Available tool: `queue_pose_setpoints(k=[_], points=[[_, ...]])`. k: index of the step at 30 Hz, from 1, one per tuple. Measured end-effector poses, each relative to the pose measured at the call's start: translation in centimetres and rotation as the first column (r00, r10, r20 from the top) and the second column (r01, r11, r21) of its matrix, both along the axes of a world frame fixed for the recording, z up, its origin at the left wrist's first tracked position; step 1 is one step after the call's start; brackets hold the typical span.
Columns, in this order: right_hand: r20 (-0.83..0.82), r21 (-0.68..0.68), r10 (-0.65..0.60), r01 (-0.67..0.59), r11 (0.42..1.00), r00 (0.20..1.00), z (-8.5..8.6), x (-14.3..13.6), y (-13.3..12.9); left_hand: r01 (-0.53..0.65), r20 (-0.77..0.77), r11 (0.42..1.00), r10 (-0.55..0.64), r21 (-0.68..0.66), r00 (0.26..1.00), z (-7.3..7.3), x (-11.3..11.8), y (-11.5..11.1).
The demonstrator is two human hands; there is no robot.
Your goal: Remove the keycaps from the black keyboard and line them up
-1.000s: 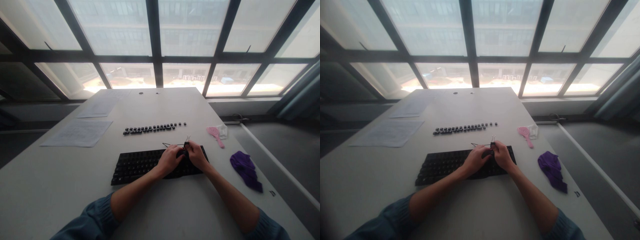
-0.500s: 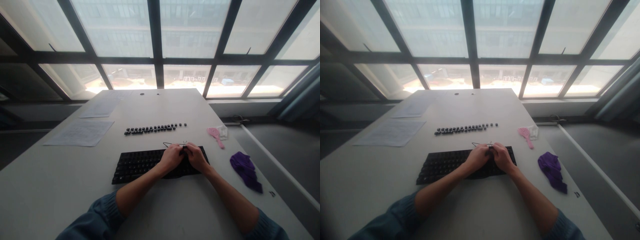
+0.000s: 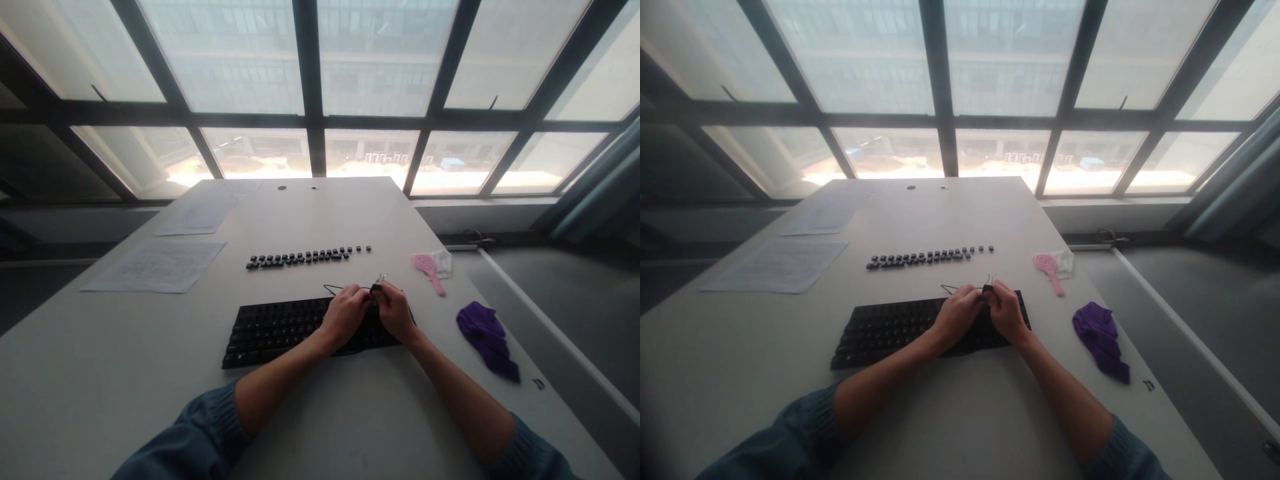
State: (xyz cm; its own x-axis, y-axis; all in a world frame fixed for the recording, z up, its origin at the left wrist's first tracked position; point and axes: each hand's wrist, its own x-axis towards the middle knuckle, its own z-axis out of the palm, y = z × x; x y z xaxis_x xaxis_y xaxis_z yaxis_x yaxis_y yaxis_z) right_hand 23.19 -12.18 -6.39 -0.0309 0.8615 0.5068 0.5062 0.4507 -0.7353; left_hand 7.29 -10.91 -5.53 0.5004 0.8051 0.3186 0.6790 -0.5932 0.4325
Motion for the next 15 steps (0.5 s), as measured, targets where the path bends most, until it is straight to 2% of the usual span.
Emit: queue_pose_setpoints(k=[11, 15], points=[[-0.050, -0.089, -0.138, 0.133, 0.987, 0.989, -0.31, -0.17, 0.31, 0.046, 0.081, 0.998, -0.043, -0.039, 0.996, -0.08, -0.14, 0.08], [-0.089, -0.115, -0.150, 0.139, 0.984, 0.985, -0.34, -0.14, 0.40, 0.035, 0.071, 0.999, -0.032, -0.039, 0.997, -0.12, -0.13, 0.00]])
